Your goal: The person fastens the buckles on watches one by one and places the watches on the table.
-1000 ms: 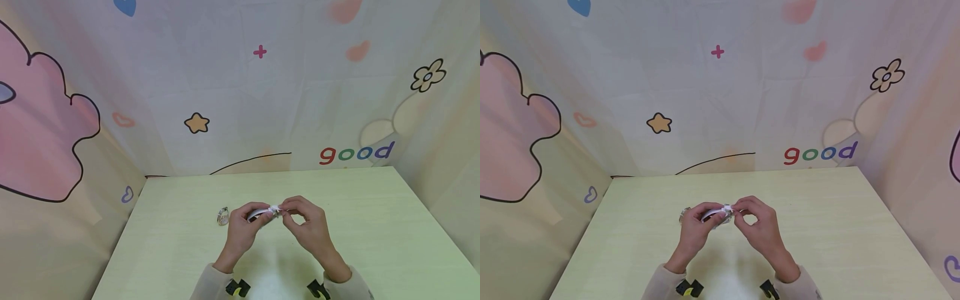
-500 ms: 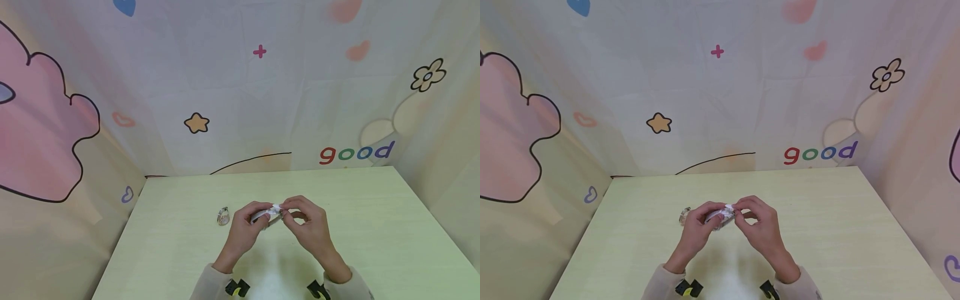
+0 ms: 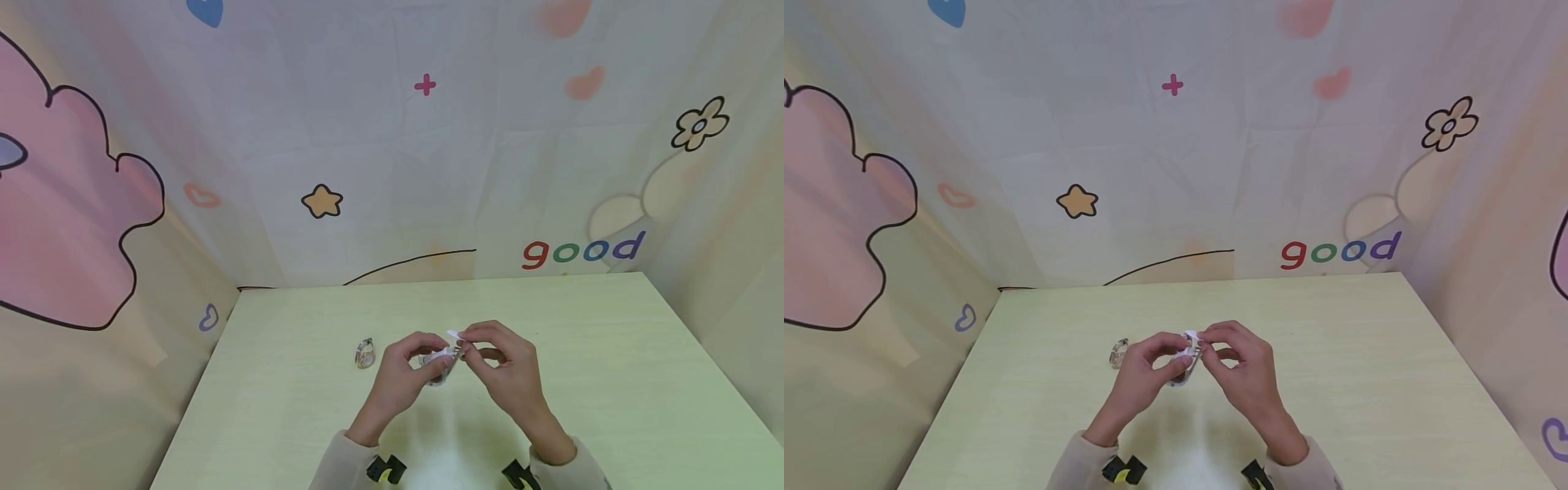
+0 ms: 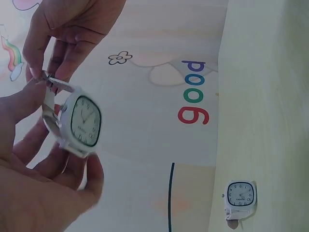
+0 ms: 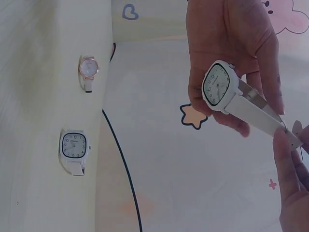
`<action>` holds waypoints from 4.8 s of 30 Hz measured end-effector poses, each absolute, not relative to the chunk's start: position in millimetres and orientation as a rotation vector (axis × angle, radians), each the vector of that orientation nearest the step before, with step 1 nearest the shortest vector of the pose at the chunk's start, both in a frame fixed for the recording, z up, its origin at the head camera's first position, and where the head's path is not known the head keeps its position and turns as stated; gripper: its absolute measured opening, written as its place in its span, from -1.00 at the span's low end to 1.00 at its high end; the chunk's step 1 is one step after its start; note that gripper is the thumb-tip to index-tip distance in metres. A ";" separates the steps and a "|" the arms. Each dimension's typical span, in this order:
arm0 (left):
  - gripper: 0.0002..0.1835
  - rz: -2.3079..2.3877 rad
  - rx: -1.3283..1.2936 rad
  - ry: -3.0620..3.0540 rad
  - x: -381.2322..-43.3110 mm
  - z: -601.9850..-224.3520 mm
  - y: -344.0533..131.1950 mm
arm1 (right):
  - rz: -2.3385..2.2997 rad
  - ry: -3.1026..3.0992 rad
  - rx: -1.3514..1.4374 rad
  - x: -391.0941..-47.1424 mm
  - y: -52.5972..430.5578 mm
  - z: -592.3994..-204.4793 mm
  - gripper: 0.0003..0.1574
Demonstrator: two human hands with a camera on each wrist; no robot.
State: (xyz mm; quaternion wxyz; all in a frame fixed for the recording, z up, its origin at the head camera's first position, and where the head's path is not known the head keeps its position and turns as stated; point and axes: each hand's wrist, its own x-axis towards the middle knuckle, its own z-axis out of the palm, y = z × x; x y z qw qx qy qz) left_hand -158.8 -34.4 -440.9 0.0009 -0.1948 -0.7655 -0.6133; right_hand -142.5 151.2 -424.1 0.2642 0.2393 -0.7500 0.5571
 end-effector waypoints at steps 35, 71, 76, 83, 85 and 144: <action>-0.81 -2.054 -0.609 -2.238 -155.0 -438.1 -36.8 | 1.336 -2.129 0.834 -144.9 155.9 -426.6 -0.67; -0.77 -2.207 -0.644 -2.145 -158.8 -443.8 -32.7 | 1.285 -2.094 0.804 -150.6 145.7 -439.5 -0.63; -0.76 -2.197 -0.650 -2.129 -160.0 -441.8 -32.6 | 1.314 -2.083 0.784 -151.0 145.3 -440.8 -0.61; -0.76 -2.227 -0.658 -2.110 -160.4 -440.8 -33.5 | 1.293 -2.055 0.787 -152.3 146.9 -438.4 -0.67; -0.77 -2.215 -0.653 -2.123 -160.6 -440.9 -33.4 | 1.295 -2.064 0.782 -151.9 147.7 -438.1 -0.68; -0.81 -2.001 -0.683 -2.303 -160.3 -446.1 -47.6 | 1.316 -2.135 0.824 -148.6 157.7 -431.9 -0.68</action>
